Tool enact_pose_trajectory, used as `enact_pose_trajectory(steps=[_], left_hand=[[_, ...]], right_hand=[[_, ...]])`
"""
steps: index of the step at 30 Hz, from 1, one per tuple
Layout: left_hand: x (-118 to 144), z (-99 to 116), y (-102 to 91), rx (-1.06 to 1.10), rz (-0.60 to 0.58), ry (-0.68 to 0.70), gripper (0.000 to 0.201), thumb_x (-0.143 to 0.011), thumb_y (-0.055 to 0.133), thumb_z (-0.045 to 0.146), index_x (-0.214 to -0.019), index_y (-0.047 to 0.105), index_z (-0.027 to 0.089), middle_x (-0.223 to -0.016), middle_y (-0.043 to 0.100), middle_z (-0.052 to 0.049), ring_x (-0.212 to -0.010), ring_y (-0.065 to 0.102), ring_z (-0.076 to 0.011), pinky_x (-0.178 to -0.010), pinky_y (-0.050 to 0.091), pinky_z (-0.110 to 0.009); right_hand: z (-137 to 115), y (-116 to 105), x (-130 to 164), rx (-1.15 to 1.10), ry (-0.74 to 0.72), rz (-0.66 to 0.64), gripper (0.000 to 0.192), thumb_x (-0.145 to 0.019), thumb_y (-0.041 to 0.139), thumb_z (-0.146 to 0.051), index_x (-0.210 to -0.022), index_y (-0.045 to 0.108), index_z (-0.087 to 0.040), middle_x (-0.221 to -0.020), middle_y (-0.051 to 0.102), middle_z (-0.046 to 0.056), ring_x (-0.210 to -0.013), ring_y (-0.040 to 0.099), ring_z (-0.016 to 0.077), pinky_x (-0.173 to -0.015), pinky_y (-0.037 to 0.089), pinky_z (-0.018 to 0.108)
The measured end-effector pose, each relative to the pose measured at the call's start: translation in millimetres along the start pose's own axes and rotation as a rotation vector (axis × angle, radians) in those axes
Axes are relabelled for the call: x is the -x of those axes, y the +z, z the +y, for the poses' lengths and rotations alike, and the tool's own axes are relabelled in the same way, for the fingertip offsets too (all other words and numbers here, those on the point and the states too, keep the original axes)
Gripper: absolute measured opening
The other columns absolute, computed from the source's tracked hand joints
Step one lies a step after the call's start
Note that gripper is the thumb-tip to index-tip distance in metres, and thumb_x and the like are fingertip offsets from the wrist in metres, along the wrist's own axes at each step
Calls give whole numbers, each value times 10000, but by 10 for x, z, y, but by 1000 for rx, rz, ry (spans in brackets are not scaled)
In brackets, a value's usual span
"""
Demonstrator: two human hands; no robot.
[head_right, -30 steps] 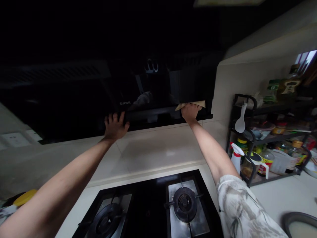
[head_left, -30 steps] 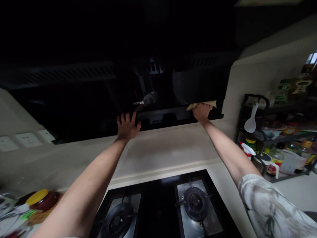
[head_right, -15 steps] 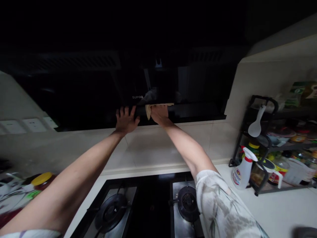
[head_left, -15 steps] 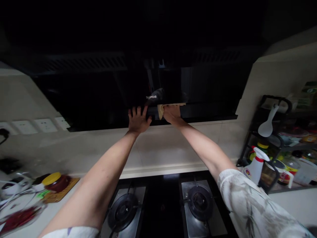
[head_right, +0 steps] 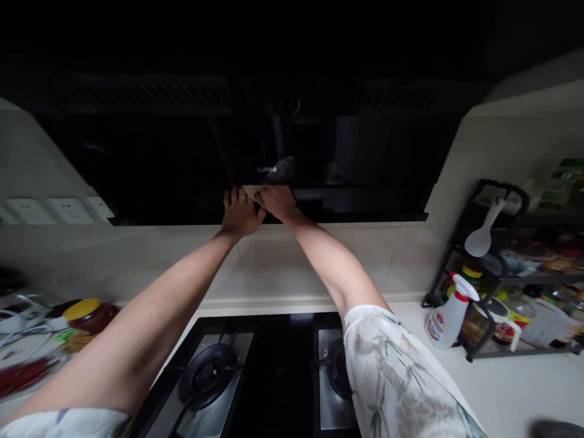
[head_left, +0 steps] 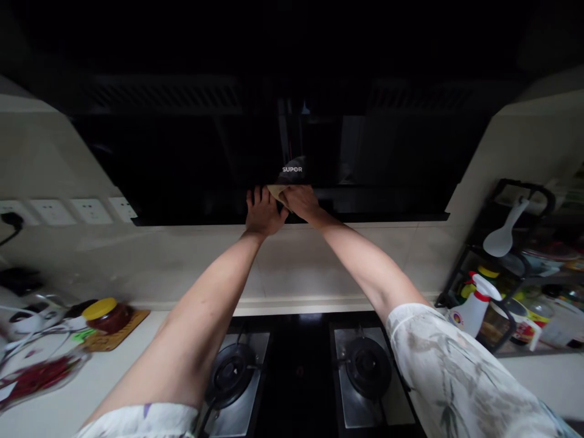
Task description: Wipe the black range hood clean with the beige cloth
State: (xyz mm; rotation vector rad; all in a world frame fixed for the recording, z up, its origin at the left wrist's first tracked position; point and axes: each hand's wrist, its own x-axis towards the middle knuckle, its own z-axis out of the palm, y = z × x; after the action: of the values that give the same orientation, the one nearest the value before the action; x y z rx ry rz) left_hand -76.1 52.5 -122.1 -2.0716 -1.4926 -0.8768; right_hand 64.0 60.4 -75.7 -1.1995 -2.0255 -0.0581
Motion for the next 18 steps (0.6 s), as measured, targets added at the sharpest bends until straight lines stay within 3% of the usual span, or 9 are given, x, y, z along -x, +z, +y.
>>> enact_pose_trajectory(steps=[2, 4, 10, 14, 18], left_hand=[[7, 7, -12, -14, 13, -4, 830, -971, 395, 445, -1652, 322, -24, -1710, 331, -277, -1618, 206, -452, -1325, 82, -623], [15, 20, -28, -32, 15, -9, 832, -976, 381, 452, -1653, 324, -27, -1705, 340, -275, -1611, 223, -451, -1327, 96, -617], [28, 57, -65, -56, -5, -24, 832, -989, 372, 460, -1671, 314, -12, -1706, 344, -258, -1611, 228, -445, -1334, 104, -604], [20, 59, -60, -49, -16, -26, 828, -1004, 366, 470, -1689, 296, 10, -1720, 328, -245, -1623, 209, -441, -1335, 97, -605], [12, 59, -52, -34, -4, -25, 819, -1010, 386, 456, -1693, 296, 13, -1728, 324, -244, -1624, 213, -445, -1331, 106, -622]], right_hand=[[34, -34, 76, 219, -73, 8, 299, -1059, 515, -197, -1103, 798, -113, -1195, 745, 151, -1197, 645, 262, -1171, 401, 424], [83, -87, 157, 262, -68, 24, 338, -1077, 480, -192, -1194, 782, -97, -1257, 722, 178, -1219, 629, 289, -1167, 375, 461], [413, -491, 510, 584, -21, 42, 376, -1103, 421, -169, -1266, 758, -135, -1287, 695, 171, -1270, 581, 279, -1141, 364, 432], [739, -851, 821, 669, 109, 102, 387, -1096, 426, -157, -1302, 750, -116, -1383, 645, 223, -1331, 532, 330, -1159, 342, 493], [1071, -1067, 1151, 757, 205, 150, 437, -1076, 406, -118, -1350, 746, -99, -1430, 620, 245, -1387, 507, 338, -1193, 340, 460]])
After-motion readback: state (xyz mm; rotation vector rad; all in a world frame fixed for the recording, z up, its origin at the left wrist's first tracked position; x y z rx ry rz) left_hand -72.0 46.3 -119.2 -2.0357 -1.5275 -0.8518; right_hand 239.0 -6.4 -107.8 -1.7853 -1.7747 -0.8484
